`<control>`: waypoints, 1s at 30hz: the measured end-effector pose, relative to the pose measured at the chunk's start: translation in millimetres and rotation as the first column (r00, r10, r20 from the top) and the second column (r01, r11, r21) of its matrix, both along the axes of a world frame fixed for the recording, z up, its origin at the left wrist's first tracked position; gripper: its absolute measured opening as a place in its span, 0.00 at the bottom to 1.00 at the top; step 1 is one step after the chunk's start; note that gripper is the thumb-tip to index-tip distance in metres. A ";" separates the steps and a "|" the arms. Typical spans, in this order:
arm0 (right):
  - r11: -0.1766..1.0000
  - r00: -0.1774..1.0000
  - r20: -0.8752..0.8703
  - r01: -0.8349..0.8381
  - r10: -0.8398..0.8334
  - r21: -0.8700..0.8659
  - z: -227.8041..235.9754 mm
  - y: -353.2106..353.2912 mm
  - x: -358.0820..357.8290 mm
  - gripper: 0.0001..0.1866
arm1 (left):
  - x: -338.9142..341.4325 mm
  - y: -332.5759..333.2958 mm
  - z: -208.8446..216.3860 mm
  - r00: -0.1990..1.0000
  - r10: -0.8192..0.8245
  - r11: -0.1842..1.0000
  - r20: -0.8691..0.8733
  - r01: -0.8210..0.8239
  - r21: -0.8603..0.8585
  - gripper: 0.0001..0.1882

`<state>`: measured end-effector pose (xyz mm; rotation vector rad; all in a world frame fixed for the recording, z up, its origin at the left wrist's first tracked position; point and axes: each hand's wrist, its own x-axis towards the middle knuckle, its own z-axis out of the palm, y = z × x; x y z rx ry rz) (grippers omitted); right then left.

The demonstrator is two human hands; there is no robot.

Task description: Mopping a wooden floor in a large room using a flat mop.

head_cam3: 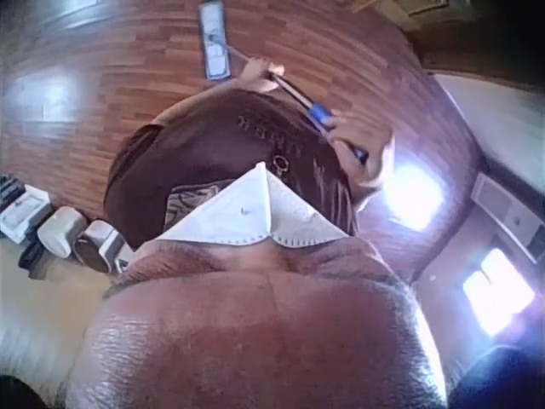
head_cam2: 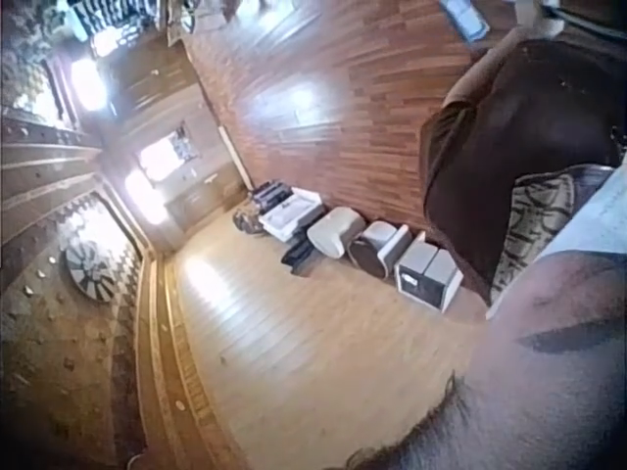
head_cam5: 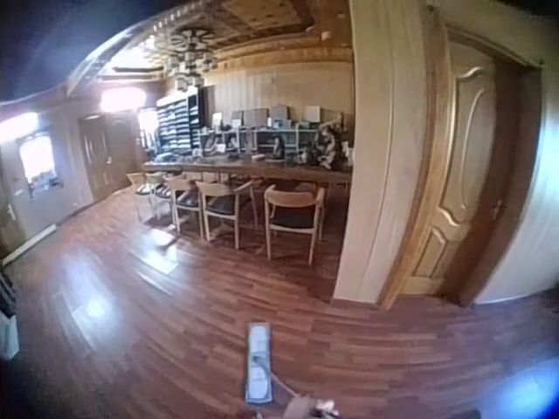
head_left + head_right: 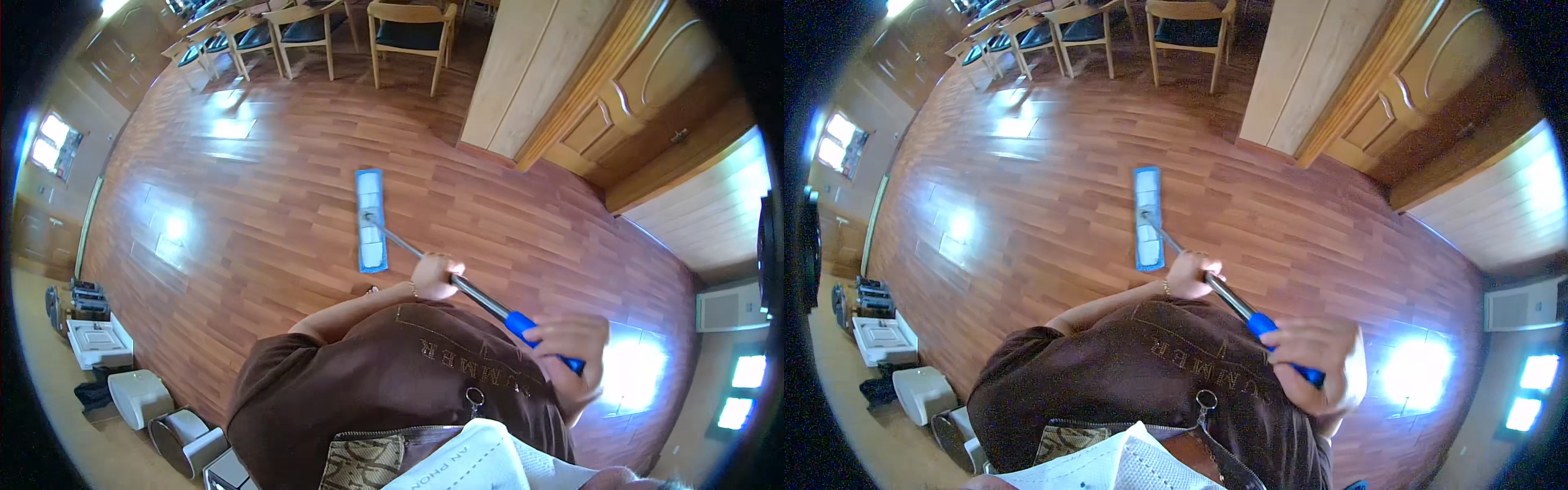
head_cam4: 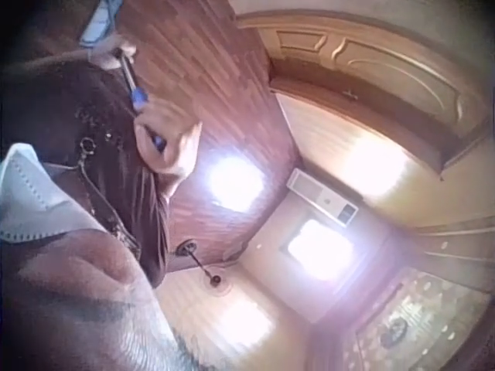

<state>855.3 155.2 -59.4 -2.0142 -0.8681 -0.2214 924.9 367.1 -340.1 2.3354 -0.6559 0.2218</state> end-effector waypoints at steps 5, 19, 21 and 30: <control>0.996 0.983 0.181 0.000 0.016 -0.088 20.5 -58.8 -42.2 0.08 | 4.9 -84.7 26.8 0.917 -0.398 0.907 -0.016 0.391 -0.159 0.13; 0.935 0.912 0.304 -0.182 0.276 -0.305 62.3 -80.4 -55.0 0.11 | 2.4 -172.0 58.5 0.572 -0.791 0.604 -0.217 0.786 -0.131 0.07; 0.936 0.906 0.280 -0.254 0.319 -0.245 61.8 -70.4 -41.6 0.20 | 8.9 -158.4 66.7 0.601 -0.760 0.646 -0.245 0.742 -0.182 0.07; 0.951 0.886 0.356 -0.240 0.297 -0.197 34.8 -8.7 15.5 0.20 | 67.2 -68.8 38.6 0.771 -0.614 0.789 -0.169 0.594 -0.156 0.07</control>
